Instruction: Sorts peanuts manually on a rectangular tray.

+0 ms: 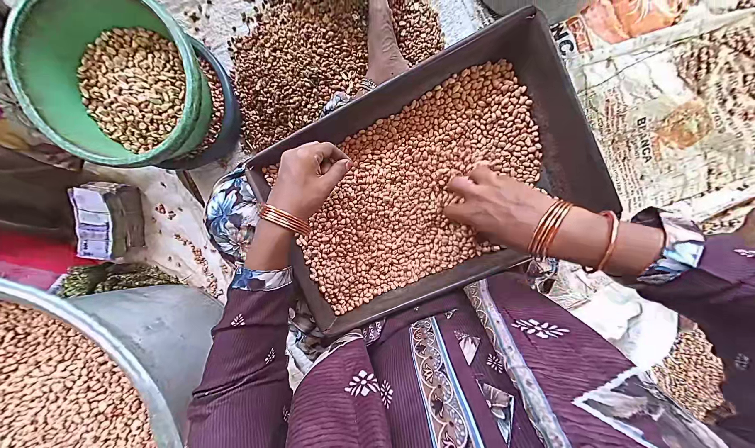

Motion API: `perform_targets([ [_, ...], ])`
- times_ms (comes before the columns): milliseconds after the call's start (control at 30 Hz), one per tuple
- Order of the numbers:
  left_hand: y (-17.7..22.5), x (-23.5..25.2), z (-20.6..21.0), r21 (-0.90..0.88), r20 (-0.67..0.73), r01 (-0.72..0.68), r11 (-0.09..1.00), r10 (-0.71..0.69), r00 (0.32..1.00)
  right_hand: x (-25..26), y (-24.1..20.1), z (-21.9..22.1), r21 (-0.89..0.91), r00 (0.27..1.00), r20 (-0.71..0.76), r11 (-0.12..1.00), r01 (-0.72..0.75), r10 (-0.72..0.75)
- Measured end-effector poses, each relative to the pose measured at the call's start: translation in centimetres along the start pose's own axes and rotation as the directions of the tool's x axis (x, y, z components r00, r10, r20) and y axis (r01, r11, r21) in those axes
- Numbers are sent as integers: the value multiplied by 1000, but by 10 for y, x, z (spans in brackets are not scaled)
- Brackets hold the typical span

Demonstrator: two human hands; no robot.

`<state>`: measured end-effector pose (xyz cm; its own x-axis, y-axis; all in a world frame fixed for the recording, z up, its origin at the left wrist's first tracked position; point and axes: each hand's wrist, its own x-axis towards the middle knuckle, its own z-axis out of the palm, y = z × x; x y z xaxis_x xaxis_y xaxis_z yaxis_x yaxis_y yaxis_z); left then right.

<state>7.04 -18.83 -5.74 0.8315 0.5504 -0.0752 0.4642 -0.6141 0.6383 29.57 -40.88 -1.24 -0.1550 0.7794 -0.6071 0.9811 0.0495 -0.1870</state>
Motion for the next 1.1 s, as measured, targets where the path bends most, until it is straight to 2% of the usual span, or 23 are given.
perform_targets([
  [100, 8, 18, 15, -2, -9, -62, 998, 62, 998, 1, 28, -23, -28, 975, 1, 975, -223, 223],
  [200, 15, 37, 34, 43, -18, -119, 992, 120, 993, 7, 41, -47, -3, 953, -153, 964, -266, 262],
  [267, 20, 46, 42, 104, 21, -106, 989, 105, 994, 13, 40, -62, 9, 941, -209, 963, -270, 266],
  [367, 24, 51, 50, 188, 35, -97, 977, 92, 995, 29, 39, -74, 35, 942, -259, 977, -210, 212],
  [567, 32, 56, 52, 245, 39, -66, 967, 58, 998, 63, 34, -75, 42, 960, -255, 993, -108, 115],
  [800, 35, 60, 48, 148, 43, 26, 989, -33, 999, 83, 41, -50, 101, 915, -378, 976, 195, -144],
  [900, 33, 57, 37, 104, 29, 23, 994, -27, 999, 96, 42, -40, 93, 902, -393, 968, 232, -179],
  [967, 34, 52, 21, 80, -33, 12, 997, -10, 999, 101, 41, -39, 77, 898, -395, 967, 242, -193],
  [1033, 36, 48, -1, 13, -225, 38, 999, -35, 974, 104, 42, -42, 71, 901, -384, 967, 245, -201],
  [1100, 33, 45, -23, -88, -414, 55, 995, -87, 906, 104, 44, -45, 91, 913, -360, 967, 237, -190],
])
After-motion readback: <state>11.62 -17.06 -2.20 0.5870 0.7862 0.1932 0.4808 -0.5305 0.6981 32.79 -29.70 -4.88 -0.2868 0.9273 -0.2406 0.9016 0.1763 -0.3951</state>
